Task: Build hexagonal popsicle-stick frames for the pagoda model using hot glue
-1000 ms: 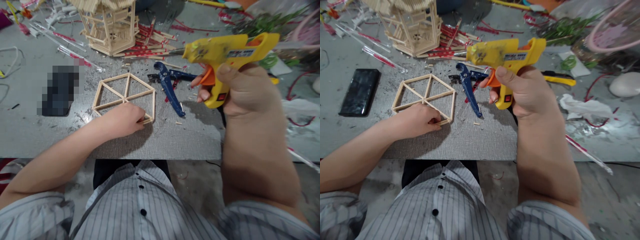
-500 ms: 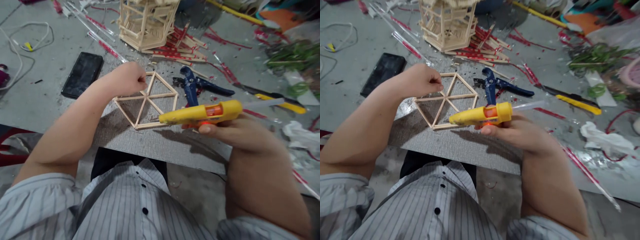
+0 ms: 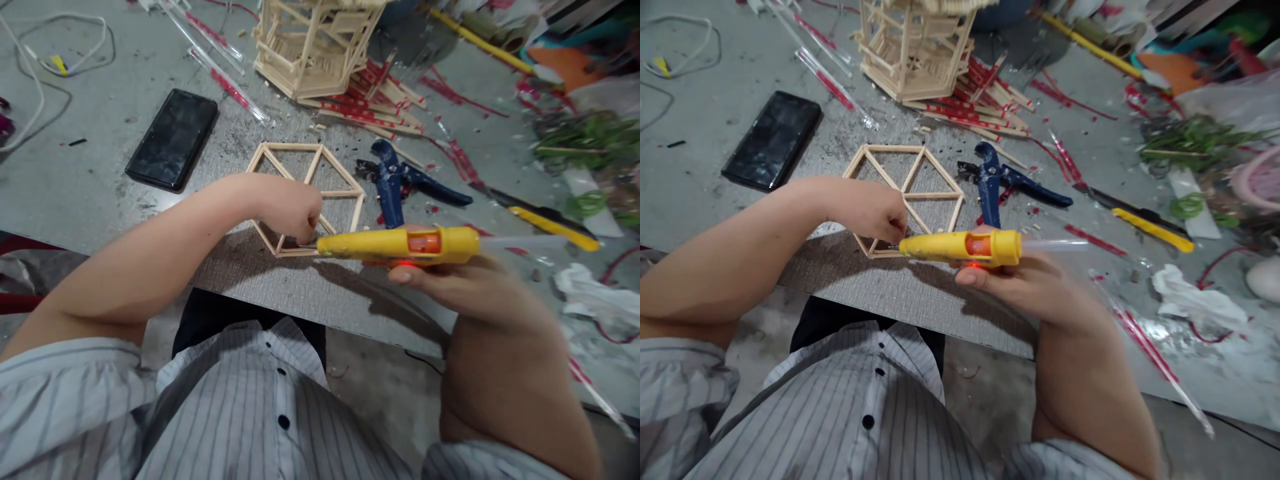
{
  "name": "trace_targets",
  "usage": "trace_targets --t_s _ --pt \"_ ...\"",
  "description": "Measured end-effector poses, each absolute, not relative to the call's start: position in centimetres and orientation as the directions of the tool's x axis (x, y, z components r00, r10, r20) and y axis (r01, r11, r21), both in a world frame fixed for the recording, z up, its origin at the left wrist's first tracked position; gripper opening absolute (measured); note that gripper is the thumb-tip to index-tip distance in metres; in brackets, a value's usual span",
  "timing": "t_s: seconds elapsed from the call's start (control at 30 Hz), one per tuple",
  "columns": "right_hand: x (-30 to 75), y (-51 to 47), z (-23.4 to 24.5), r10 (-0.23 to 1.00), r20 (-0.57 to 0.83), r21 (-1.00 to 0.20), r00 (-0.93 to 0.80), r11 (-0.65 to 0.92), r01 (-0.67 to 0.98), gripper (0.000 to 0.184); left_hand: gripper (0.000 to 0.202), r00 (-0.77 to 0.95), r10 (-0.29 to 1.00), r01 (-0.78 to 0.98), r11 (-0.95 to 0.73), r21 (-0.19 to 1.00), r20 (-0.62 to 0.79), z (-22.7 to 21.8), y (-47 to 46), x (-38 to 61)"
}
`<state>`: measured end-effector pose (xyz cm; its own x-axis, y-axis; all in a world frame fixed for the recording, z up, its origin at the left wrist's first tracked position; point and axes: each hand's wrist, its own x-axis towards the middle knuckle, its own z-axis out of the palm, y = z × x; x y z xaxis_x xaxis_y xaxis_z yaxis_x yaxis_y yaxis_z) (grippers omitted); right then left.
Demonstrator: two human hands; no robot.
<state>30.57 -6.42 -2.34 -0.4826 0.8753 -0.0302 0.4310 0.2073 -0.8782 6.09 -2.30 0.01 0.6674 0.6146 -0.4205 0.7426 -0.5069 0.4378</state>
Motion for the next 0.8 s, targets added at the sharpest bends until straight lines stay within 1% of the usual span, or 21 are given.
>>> trace_targets --t_s 0.1,0.17,0.23,0.33,0.47,0.6,0.7,0.8 --pt "29.9 -6.6 -2.3 0.812 0.04 -0.804 -0.583 0.372 0.464 0.028 0.02 0.651 0.586 0.758 -0.463 0.46 -0.483 -0.4 -1.9 6.2" --pt "29.4 -6.8 -2.2 0.76 0.044 -0.773 -0.649 0.437 0.46 0.034 0.021 0.631 0.572 0.775 -0.434 0.459 -0.525 -0.6 -1.6 6.3" --pt "29.1 -6.9 -2.2 0.721 0.028 -0.744 -0.693 0.478 0.467 0.041 0.023 0.621 0.574 0.783 -0.416 0.463 -0.534 -0.6 -1.6 6.4" --pt "28.9 -7.0 -2.2 0.706 -0.009 -0.727 -0.708 0.481 0.49 0.047 0.024 0.613 0.578 0.789 -0.405 0.462 -0.539 -0.4 -1.7 6.6" --pt "28.9 -6.9 -2.2 0.711 -0.052 -0.726 -0.702 0.455 0.516 0.049 0.023 0.607 0.588 0.792 -0.397 0.463 -0.535 -0.2 -1.9 6.7" --pt "28.9 -6.8 -2.4 0.734 -0.04 -0.717 -0.678 0.452 0.531 0.05 0.018 0.601 0.598 0.796 -0.384 0.469 -0.53 -0.1 -2.0 6.7" --pt "29.2 -6.9 -2.9 0.74 -0.034 -0.722 -0.671 0.446 0.528 0.05 0.02 0.602 0.598 0.794 -0.383 0.472 -0.529 -0.2 -2.0 6.7" --pt "29.5 -7.1 -3.4 0.74 -0.037 -0.71 -0.672 0.454 0.539 0.049 0.022 0.582 0.601 0.811 -0.378 0.447 -0.548 -0.3 -2.0 6.8"
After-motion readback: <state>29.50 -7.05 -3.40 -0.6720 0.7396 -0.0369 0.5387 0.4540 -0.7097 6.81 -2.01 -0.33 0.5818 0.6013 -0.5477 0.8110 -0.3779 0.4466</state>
